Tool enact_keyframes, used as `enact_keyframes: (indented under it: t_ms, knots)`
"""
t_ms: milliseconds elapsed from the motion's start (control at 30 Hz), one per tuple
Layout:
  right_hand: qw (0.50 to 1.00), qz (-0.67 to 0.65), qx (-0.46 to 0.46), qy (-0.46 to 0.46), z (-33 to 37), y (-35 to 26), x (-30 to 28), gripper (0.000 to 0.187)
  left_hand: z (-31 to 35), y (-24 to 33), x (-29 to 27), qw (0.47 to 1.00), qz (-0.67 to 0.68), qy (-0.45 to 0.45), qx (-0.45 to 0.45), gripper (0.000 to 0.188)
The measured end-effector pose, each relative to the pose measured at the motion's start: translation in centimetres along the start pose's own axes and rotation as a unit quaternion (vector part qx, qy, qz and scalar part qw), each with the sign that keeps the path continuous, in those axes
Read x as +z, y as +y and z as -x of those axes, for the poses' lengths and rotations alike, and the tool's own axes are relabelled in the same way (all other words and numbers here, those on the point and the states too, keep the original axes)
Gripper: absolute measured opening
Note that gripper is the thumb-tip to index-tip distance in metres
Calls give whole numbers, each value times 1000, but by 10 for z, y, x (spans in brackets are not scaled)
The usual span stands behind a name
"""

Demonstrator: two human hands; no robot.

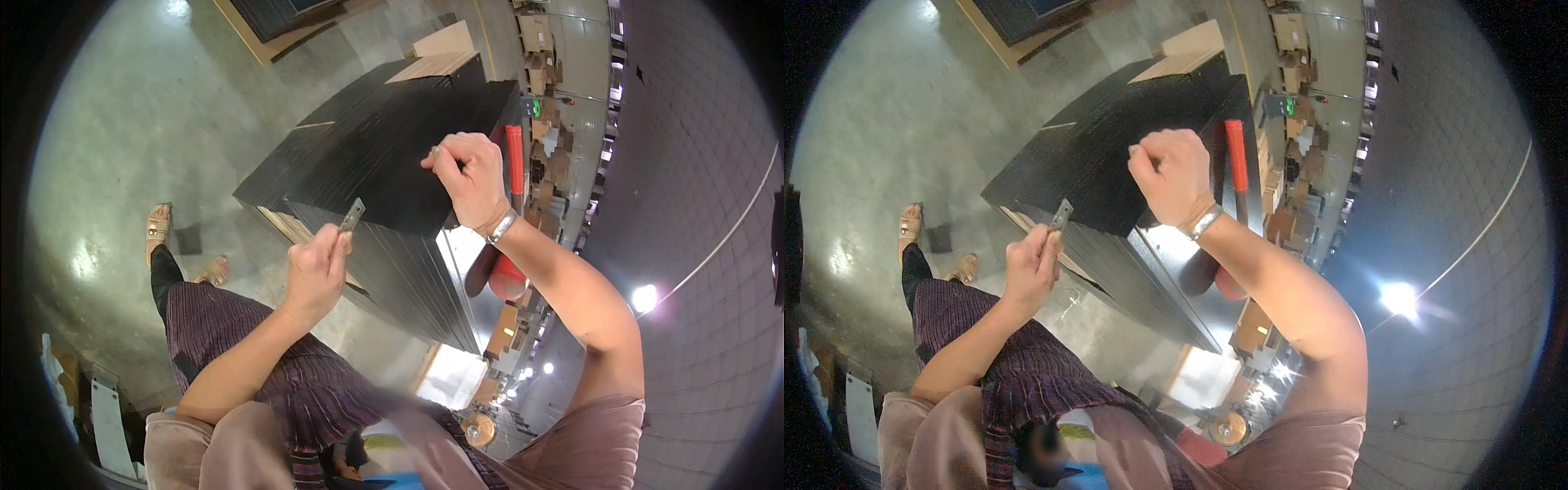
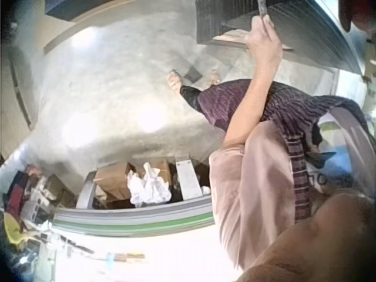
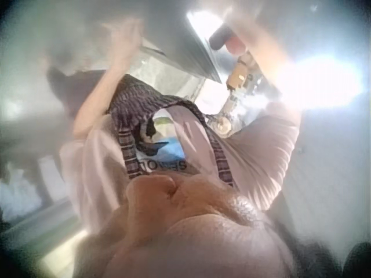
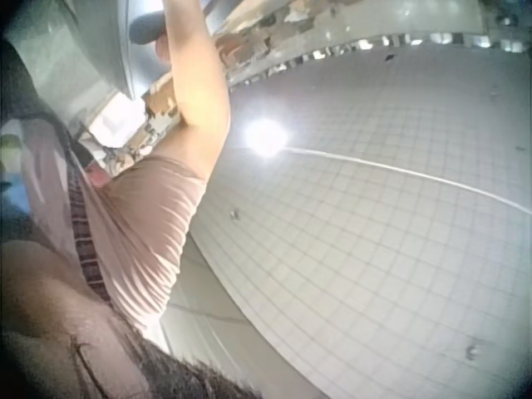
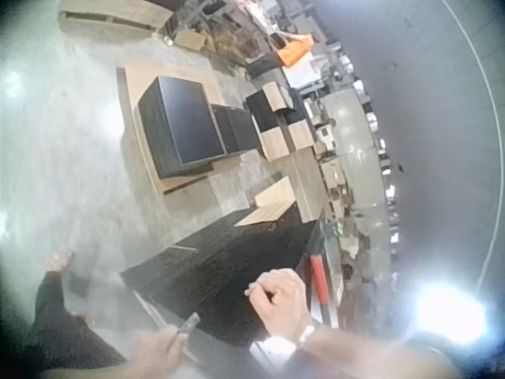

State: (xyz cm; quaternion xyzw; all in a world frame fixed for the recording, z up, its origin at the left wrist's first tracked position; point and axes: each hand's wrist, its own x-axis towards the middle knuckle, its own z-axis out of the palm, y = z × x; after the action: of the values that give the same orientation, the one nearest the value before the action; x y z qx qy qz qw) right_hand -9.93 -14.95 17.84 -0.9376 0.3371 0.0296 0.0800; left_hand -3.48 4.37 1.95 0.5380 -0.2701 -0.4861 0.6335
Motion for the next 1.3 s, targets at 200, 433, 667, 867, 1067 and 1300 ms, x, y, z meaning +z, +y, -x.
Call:
enact_keyframes:
  t_ms: [200,433,667,867,1067,1300]
  knots:
    - [1000,9,-9,7,0,1,-4,23,-9,-4,-1,1000,-18,0,-8,33]
    - [1000,10,-17,12,-5,-3,-5,24,-8,15,3,996,-36,3,86,28]
    - [999,6,-16,27,-2,-1,-6,25,-15,17,0,997,65,-10,-45,24]
    - [1000,-3,-12,15,-5,-1,-2,26,-29,50,3,986,130,-54,89,26]
    - [1000,5,-14,19,-3,1,0,26,-49,55,-1,982,102,-128,90,30]
    - [999,-7,6,35,-3,-3,1,27,-61,53,-7,972,105,-182,105,23]
